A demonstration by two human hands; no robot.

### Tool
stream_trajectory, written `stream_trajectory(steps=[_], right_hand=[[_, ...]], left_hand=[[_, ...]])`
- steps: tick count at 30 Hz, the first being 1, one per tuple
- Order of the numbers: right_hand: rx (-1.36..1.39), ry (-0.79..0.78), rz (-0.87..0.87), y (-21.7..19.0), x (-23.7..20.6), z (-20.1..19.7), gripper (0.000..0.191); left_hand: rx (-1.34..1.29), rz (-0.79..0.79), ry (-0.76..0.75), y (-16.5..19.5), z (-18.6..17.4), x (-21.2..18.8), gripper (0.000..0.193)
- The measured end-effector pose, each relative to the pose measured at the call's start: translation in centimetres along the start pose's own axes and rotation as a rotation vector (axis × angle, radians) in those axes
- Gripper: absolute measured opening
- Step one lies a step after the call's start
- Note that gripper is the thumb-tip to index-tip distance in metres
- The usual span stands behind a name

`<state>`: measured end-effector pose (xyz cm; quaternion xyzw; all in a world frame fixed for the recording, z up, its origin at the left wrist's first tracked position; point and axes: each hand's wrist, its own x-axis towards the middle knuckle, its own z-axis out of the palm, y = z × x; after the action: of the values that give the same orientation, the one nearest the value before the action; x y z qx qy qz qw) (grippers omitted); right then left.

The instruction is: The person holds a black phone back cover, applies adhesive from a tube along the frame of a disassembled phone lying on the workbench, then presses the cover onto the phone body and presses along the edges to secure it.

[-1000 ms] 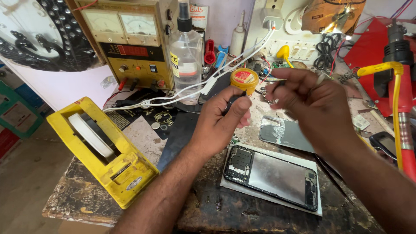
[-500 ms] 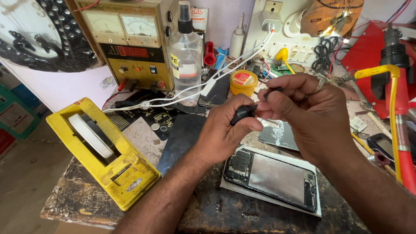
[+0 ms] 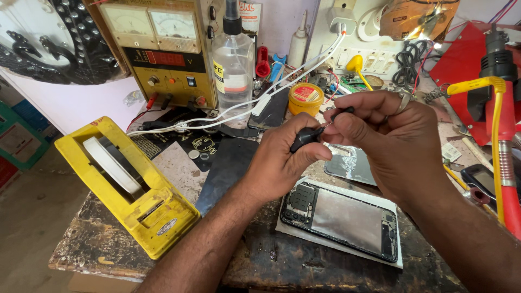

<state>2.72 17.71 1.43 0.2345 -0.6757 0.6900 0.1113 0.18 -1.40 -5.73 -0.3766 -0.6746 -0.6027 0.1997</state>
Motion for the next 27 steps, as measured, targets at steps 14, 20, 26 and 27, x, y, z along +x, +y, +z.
stream_trajectory(steps=[14,20,26,27], right_hand=[[-0.267,-0.053,-0.092,1.3,-0.5,-0.3,0.019],[-0.635,-0.204,-0.216,2.0,-0.3,-0.8,0.024],[-0.907,-0.168,-0.282,1.5,-0.1,-1.6,0.012],[-0.965,-0.161,-0.339,1.8,-0.2,-1.3,0.013]], left_hand=[[0.341,-0.078,0.06,1.6,0.1,0.5,0.047],[0.513,-0.003,0.067,1.4,-0.1,0.4,0.042],[0.589,-0.045,0.038,1.4,0.1,0.5,0.038],[0.595,-0.036,0.036,1.5,0.1,0.5,0.034]])
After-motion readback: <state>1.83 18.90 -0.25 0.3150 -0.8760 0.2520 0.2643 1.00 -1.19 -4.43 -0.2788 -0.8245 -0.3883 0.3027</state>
